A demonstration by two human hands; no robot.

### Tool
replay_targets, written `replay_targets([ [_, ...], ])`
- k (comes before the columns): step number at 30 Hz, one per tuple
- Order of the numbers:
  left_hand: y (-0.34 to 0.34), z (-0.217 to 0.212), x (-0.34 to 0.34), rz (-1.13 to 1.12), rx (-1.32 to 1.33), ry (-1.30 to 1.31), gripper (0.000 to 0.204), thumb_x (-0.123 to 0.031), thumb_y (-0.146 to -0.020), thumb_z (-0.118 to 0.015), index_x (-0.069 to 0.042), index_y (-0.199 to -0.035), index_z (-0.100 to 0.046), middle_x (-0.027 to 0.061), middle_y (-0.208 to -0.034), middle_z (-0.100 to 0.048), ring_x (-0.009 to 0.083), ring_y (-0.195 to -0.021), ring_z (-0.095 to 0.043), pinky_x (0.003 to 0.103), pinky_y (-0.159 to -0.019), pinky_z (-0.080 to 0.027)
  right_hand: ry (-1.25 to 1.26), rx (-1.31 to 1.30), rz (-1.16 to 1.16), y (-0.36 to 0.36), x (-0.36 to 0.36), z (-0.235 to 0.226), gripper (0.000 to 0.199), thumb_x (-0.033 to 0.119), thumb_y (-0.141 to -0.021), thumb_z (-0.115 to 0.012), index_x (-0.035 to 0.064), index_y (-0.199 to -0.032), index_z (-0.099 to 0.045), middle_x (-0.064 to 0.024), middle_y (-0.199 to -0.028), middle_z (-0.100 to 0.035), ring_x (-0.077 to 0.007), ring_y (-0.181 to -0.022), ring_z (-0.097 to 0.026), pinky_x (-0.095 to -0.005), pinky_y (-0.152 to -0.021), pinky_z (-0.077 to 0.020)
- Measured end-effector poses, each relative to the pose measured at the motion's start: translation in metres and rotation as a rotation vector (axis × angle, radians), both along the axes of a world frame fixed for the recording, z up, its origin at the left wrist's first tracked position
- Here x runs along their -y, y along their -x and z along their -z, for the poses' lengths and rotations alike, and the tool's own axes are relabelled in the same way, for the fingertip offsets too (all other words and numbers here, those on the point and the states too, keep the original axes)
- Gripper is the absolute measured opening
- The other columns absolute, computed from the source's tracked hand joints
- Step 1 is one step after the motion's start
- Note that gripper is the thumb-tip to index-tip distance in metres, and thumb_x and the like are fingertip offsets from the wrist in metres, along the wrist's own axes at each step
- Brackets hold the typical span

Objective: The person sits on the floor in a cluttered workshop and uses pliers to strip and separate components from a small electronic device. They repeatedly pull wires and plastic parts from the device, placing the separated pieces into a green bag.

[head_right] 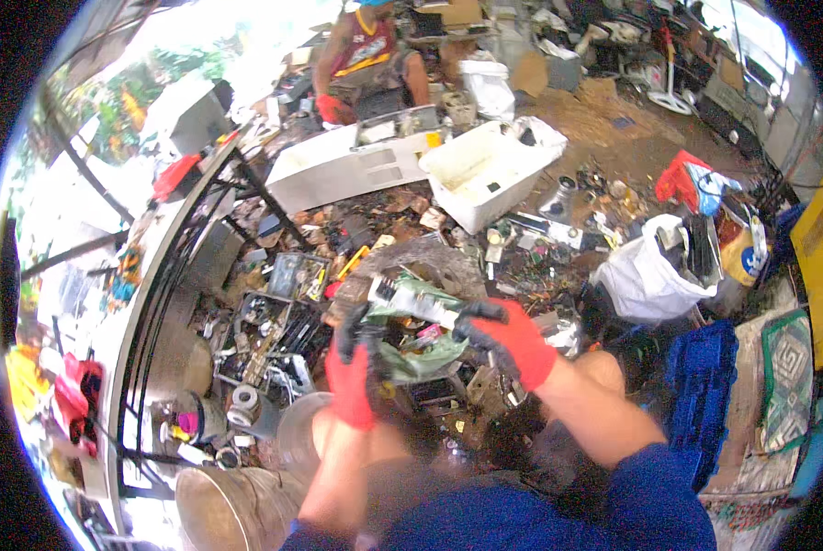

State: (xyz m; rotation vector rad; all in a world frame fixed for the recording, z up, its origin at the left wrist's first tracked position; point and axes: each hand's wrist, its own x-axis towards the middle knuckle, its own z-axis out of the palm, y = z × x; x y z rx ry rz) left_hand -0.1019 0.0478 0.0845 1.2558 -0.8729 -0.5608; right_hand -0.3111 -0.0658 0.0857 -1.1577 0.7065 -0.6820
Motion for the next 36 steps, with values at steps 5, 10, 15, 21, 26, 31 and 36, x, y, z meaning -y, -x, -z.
replay_targets([
  [5, 0.006, 0.057, -0.014, 0.044, -0.608, -0.081, 0.027, -0.011, -0.091, -0.063, -0.002, -0.116, -0.062, 0.0006, -0.099, -0.065, 0.01, -0.086, -0.058, 0.027, -0.075, -0.047, 0.432, -0.186, -0.023, -0.022, -0.053, 0.033, 0.029, 0.02, -0.091, -0.062, -0.0032, -0.108, -0.065, -0.0057, -0.097, -0.069, -0.0136, -0.086, -0.062, -0.0296, -0.077, -0.0496],
  [10, -0.021, 0.1, -0.034, -0.058, -0.477, -0.119, 0.026, -0.025, -0.09, -0.063, -0.003, -0.104, -0.065, 0.0028, -0.091, -0.065, 0.0133, -0.078, -0.06, 0.03, -0.07, -0.05, 0.097, -0.208, 0.055, -0.014, -0.061, 0.074, 0.032, 0.032, -0.094, -0.055, 0.0029, -0.103, -0.065, -0.0084, -0.096, -0.068, -0.0216, -0.086, -0.064, -0.0361, -0.081, -0.0508],
  [15, -0.017, 0.093, -0.049, 0.158, -0.784, 0.161, 0.028, -0.016, -0.091, -0.063, -0.001, -0.114, -0.062, 0.0052, -0.099, -0.066, 0.0135, -0.085, -0.064, 0.03, -0.072, -0.053, -0.384, 0.33, -0.012, -0.013, -0.069, 0.03, 0.028, 0.032, -0.092, -0.053, 0.0103, -0.105, -0.065, -0.0044, -0.097, -0.068, -0.0184, -0.089, -0.063, -0.0401, -0.082, -0.0519],
  [21, -0.008, 0.103, -0.045, 0.206, -0.734, 0.085, 0.032, -0.016, -0.092, -0.06, 0.001, -0.118, -0.058, 0.0101, -0.103, -0.067, 0.0217, -0.087, -0.066, 0.036, -0.079, -0.053, -0.19, 0.253, -0.124, -0.084, -0.155, -0.067, 0.027, 0.028, -0.094, -0.052, 0.008, -0.11, -0.061, -0.0048, -0.089, -0.063, -0.0171, -0.079, -0.059, -0.0306, -0.069, -0.0488],
  [26, -0.023, 0.122, -0.045, 0.174, -0.857, 0.046, 0.036, -0.02, -0.09, -0.062, -0.001, -0.119, -0.058, 0.0109, -0.108, -0.065, 0.0233, -0.099, -0.062, 0.039, -0.083, -0.051, -0.272, 0.093, -0.461, -0.193, -0.207, -0.021, 0.032, 0.04, -0.096, -0.054, 0.0093, -0.099, -0.062, 0.001, -0.072, -0.055, -0.0112, -0.06, -0.051, -0.0281, -0.06, -0.0497],
  [31, -0.028, 0.126, -0.055, 0.162, -0.915, 0.013, 0.036, -0.02, -0.089, -0.063, -0.001, -0.119, -0.058, 0.0109, -0.106, -0.065, 0.0235, -0.098, -0.062, 0.039, -0.082, -0.051, -0.349, -0.003, -0.411, -0.212, -0.241, -0.04, 0.047, 0.049, -0.093, -0.056, 0.003, -0.102, -0.059, -0.0042, -0.074, -0.055, -0.0185, -0.066, -0.059, -0.0366, -0.06, -0.0574],
  [36, -0.027, 0.128, -0.057, 0.165, -0.944, -0.006, 0.036, -0.021, -0.087, -0.064, -0.002, -0.118, -0.059, 0.0108, -0.105, -0.065, 0.0236, -0.097, -0.062, 0.04, -0.081, -0.051, -0.14, -0.122, -0.384, -0.219, -0.216, 0.014, 0.044, 0.047, -0.093, -0.056, 0.0034, -0.1, -0.06, -0.0082, -0.077, -0.057, -0.0207, -0.067, -0.061, -0.0389, -0.06, -0.0586],
])
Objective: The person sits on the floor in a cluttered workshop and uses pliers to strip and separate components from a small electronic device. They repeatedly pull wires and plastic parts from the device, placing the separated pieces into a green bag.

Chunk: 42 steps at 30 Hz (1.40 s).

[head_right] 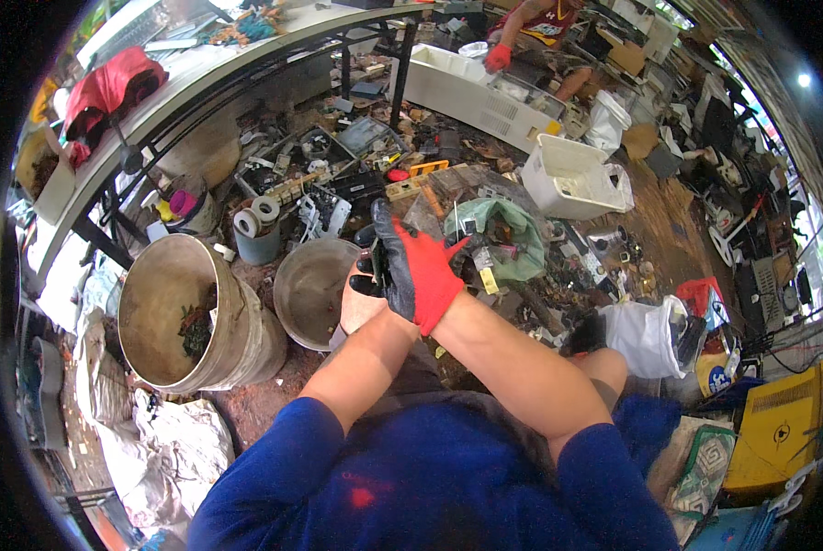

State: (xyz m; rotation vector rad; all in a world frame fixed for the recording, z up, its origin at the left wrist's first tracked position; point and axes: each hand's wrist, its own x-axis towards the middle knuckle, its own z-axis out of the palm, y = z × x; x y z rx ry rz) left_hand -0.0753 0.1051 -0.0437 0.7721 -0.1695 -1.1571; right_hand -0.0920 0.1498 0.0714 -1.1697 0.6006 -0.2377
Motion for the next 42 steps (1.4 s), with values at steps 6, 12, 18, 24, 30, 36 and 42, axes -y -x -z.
replay_targets([
  [6, -0.005, 0.01, 0.001, -0.017, 0.016, -0.076, 0.036, -0.021, -0.086, -0.065, -0.003, -0.117, -0.059, 0.0107, -0.104, -0.065, 0.0239, -0.096, -0.062, 0.04, -0.08, -0.051, 0.031, 0.377, 0.018, -0.026, -0.063, -0.013, 0.04, 0.042, -0.094, -0.054, 0.0037, -0.104, -0.061, -0.0118, -0.093, -0.064, -0.0209, -0.078, -0.063, -0.0361, -0.072, -0.0546],
  [12, 0.013, -0.014, 0.011, 0.08, 0.085, 0.015, 0.021, -0.024, -0.089, -0.063, -0.008, -0.102, -0.065, 0.0046, -0.086, -0.066, 0.017, -0.069, -0.061, 0.029, -0.064, -0.048, 0.872, 0.498, -0.019, -0.092, -0.203, -0.077, 0.051, 0.036, -0.087, -0.06, 0.0058, -0.126, -0.049, -0.0215, -0.115, -0.056, -0.0351, -0.101, -0.057, -0.0464, -0.083, -0.0482],
  [18, 0.006, -0.029, -0.029, 0.053, 0.268, -0.035, 0.021, -0.027, -0.092, -0.06, -0.009, -0.101, -0.064, 0.0009, -0.081, -0.063, 0.0128, -0.067, -0.058, 0.026, -0.06, -0.046, 0.904, 0.377, -0.2, -0.1, -0.147, -0.041, 0.054, 0.036, -0.082, -0.061, 0.0049, -0.125, -0.05, -0.0232, -0.114, -0.057, -0.0379, -0.106, -0.057, -0.0489, -0.09, -0.0477],
  [24, 0.003, -0.021, 0.001, 0.106, 0.287, 0.158, 0.023, -0.03, -0.096, -0.056, -0.009, -0.1, -0.062, -0.0022, -0.078, -0.06, 0.0093, -0.066, -0.056, 0.023, -0.057, -0.044, 1.235, 0.351, 0.167, 0.107, 0.045, -0.034, 0.043, 0.015, -0.07, -0.067, 0.0036, -0.111, -0.063, -0.0175, -0.107, -0.063, -0.0361, -0.102, -0.06, -0.042, -0.09, -0.0492],
  [30, 0.039, -0.022, 0.022, 0.261, 0.258, 0.092, 0.034, -0.027, -0.097, -0.056, -0.003, -0.12, -0.057, 0.0062, -0.107, -0.064, 0.0175, -0.094, -0.062, 0.033, -0.082, -0.052, 0.792, -0.078, 0.328, 0.205, 0.111, 0.041, 0.065, 0.018, -0.076, -0.073, -0.0002, -0.132, -0.044, -0.0208, -0.123, -0.057, -0.0341, -0.113, -0.057, -0.0379, -0.094, -0.0469],
  [36, 0.052, -0.003, 0.008, 0.331, 0.434, -0.107, 0.023, -0.022, -0.098, -0.055, -0.005, -0.111, -0.061, -0.0007, -0.09, -0.062, 0.0084, -0.077, -0.056, 0.024, -0.065, -0.046, 0.702, -0.091, 0.295, 0.211, 0.105, 0.068, 0.053, 0.013, -0.082, -0.063, 0.0024, -0.132, -0.046, -0.0212, -0.116, -0.062, -0.0334, -0.107, -0.061, -0.0393, -0.091, -0.0474],
  [42, 0.017, -0.063, 0.023, 0.061, 0.81, -0.212, 0.025, -0.025, -0.096, -0.057, -0.005, -0.11, -0.064, -0.0024, -0.081, -0.061, 0.0061, -0.063, -0.05, 0.021, -0.053, -0.037, 0.646, -0.073, 0.475, 0.239, 0.137, 0.078, 0.049, 0.022, -0.086, -0.063, 0.0042, -0.13, -0.049, -0.0226, -0.118, -0.061, -0.0367, -0.11, -0.059, -0.0402, -0.093, -0.0464],
])
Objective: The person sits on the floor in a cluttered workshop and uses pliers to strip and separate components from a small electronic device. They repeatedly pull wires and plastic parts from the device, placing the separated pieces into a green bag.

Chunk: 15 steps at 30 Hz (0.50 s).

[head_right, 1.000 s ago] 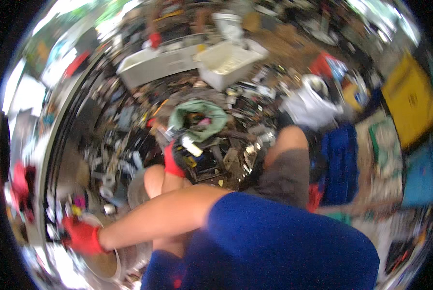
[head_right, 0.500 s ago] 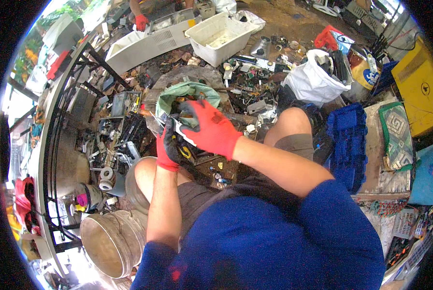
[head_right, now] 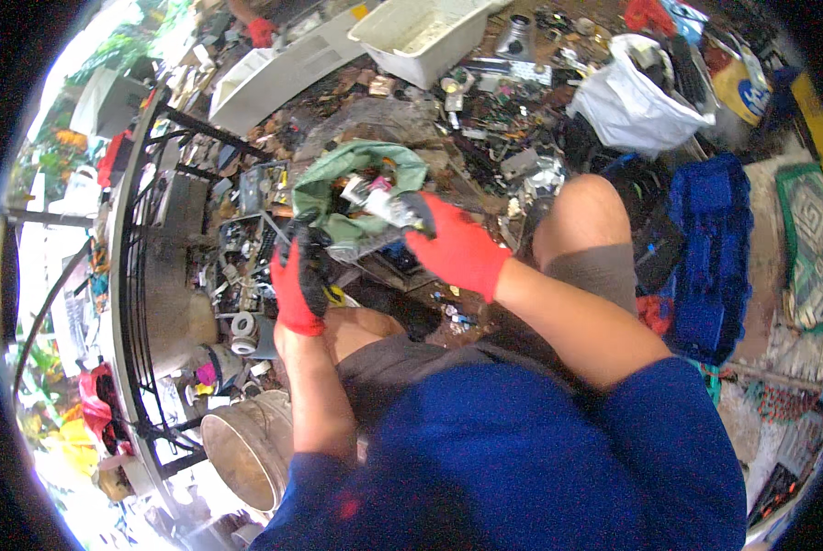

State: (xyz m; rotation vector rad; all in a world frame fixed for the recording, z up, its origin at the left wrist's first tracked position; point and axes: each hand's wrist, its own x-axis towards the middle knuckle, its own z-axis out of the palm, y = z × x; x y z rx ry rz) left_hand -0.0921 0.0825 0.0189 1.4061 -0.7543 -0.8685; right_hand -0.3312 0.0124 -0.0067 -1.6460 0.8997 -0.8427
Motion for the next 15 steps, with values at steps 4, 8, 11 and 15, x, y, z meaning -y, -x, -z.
replay_targets([
  [4, -0.09, -0.026, 0.034, -0.162, 0.12, 0.085, 0.028, -0.026, -0.096, -0.055, -0.006, -0.113, -0.061, 0.0031, -0.087, -0.063, 0.0128, -0.07, -0.056, 0.027, -0.063, -0.045, -0.226, 0.155, 0.081, 0.015, 0.015, -0.024, 0.049, 0.018, -0.089, -0.064, 0.0008, -0.131, -0.048, -0.0155, -0.122, -0.061, -0.0218, -0.11, -0.057, -0.0333, -0.094, -0.0451],
  [8, -0.233, 0.026, 0.064, -0.359, 0.162, -0.13, 0.033, -0.025, -0.091, -0.057, -0.006, -0.118, -0.058, 0.0072, -0.091, -0.064, 0.0199, -0.075, -0.06, 0.031, -0.069, -0.048, -0.417, 0.331, -0.048, 0.002, 0.025, -0.04, 0.044, 0.014, -0.09, -0.063, -0.0013, -0.129, -0.049, -0.0084, -0.118, -0.061, -0.0137, -0.105, -0.055, -0.0288, -0.091, -0.0457],
  [11, -0.222, 0.034, 0.131, 0.028, 0.248, -0.378, 0.037, -0.023, -0.087, -0.059, -0.005, -0.119, -0.057, 0.0099, -0.091, -0.065, 0.0214, -0.077, -0.062, 0.035, -0.068, -0.05, -0.51, 0.269, -0.119, 0.01, 0.044, -0.065, 0.044, 0.013, -0.09, -0.063, -0.0008, -0.13, -0.049, -0.0082, -0.118, -0.061, -0.0135, -0.106, -0.054, -0.0288, -0.091, -0.0454],
  [15, -0.209, 0.04, 0.187, 0.205, 0.855, -0.514, 0.05, -0.029, -0.084, -0.06, 0.0, -0.124, -0.055, 0.022, -0.104, -0.065, 0.0319, -0.094, -0.063, 0.042, -0.079, -0.051, -0.199, 0.108, -0.166, -0.006, 0.076, -0.059, 0.045, 0.012, -0.089, -0.062, -0.0003, -0.13, -0.048, -0.0082, -0.12, -0.061, -0.0141, -0.108, -0.054, -0.0295, -0.095, -0.0438],
])
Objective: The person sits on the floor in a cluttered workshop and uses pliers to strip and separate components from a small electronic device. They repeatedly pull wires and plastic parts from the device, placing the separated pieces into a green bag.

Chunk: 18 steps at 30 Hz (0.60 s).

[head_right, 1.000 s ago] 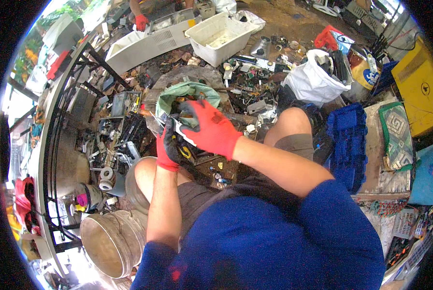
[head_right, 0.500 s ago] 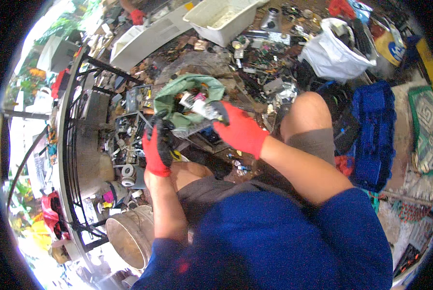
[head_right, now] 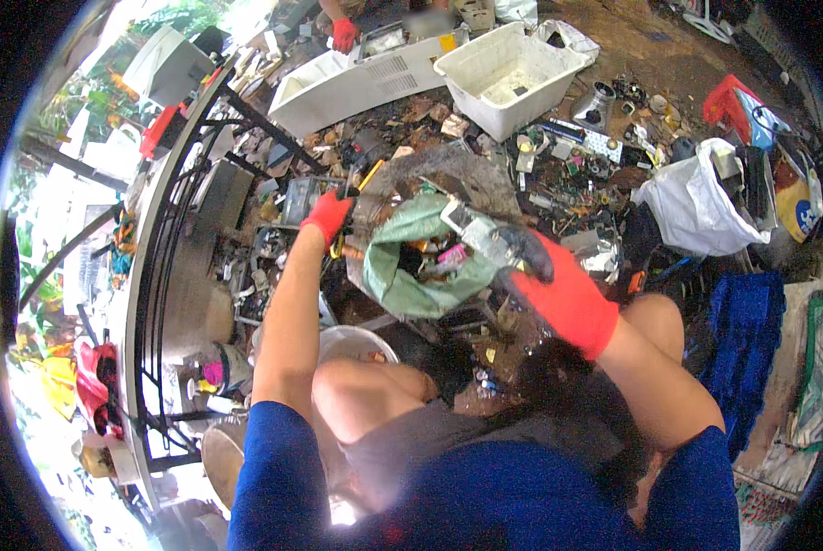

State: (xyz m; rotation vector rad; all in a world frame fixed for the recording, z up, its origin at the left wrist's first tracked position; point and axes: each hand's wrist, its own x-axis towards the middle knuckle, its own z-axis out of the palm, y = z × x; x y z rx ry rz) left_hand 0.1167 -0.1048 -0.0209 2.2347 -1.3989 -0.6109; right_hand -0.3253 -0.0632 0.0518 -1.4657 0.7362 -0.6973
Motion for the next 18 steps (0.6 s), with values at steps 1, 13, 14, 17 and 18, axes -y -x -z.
replay_targets([
  [1, -0.012, 0.008, 0.007, 0.036, 0.177, -0.03, 0.054, -0.032, -0.083, -0.06, 0.0, -0.126, -0.054, 0.0267, -0.11, -0.064, 0.0368, -0.102, -0.064, 0.043, -0.084, -0.051, -0.114, 0.046, -0.027, -0.012, 0.003, -0.002, 0.046, 0.012, -0.089, -0.063, -0.0008, -0.131, -0.048, -0.0097, -0.121, -0.061, -0.0151, -0.111, -0.054, -0.0302, -0.097, -0.0422],
  [13, 0.019, 0.057, 0.024, 0.077, 0.512, -0.262, 0.056, -0.036, -0.084, -0.063, -0.013, -0.132, -0.047, 0.0206, -0.127, -0.052, 0.0381, -0.114, -0.056, 0.046, -0.093, -0.048, 0.049, -0.108, 0.052, 0.002, 0.007, 0.01, 0.056, 0.013, -0.084, -0.064, -0.0029, -0.134, -0.044, -0.0216, -0.122, -0.059, -0.0291, -0.116, -0.057, -0.0365, -0.098, -0.0435],
  [14, 0.019, 0.062, 0.025, 0.071, 0.525, -0.229, 0.056, -0.036, -0.083, -0.063, -0.013, -0.132, -0.047, 0.0208, -0.127, -0.052, 0.0379, -0.113, -0.056, 0.046, -0.093, -0.048, 0.098, -0.167, 0.07, 0.009, 0.002, 0.016, 0.056, 0.013, -0.084, -0.064, -0.0027, -0.134, -0.044, -0.0211, -0.122, -0.059, -0.0287, -0.115, -0.057, -0.0363, -0.099, -0.0432],
  [17, 0.027, 0.059, 0.028, 0.01, 0.491, -0.254, 0.062, -0.037, -0.081, -0.066, -0.014, -0.135, -0.045, 0.0153, -0.14, -0.044, 0.0346, -0.123, -0.051, 0.044, -0.099, -0.044, 0.09, -0.065, 0.101, 0.018, -0.001, 0.029, 0.056, 0.013, -0.085, -0.065, -0.002, -0.134, -0.045, -0.0192, -0.123, -0.059, -0.0277, -0.115, -0.056, -0.0356, -0.1, -0.0423],
  [18, 0.038, 0.055, 0.027, 0.003, 0.497, -0.246, 0.062, -0.038, -0.081, -0.066, -0.014, -0.134, -0.045, 0.0161, -0.139, -0.044, 0.035, -0.123, -0.05, 0.045, -0.099, -0.044, 0.074, -0.102, 0.155, 0.02, -0.005, 0.033, 0.055, 0.013, -0.085, -0.065, -0.0018, -0.134, -0.045, -0.0193, -0.123, -0.059, -0.0272, -0.115, -0.056, -0.0354, -0.1, -0.0423],
])
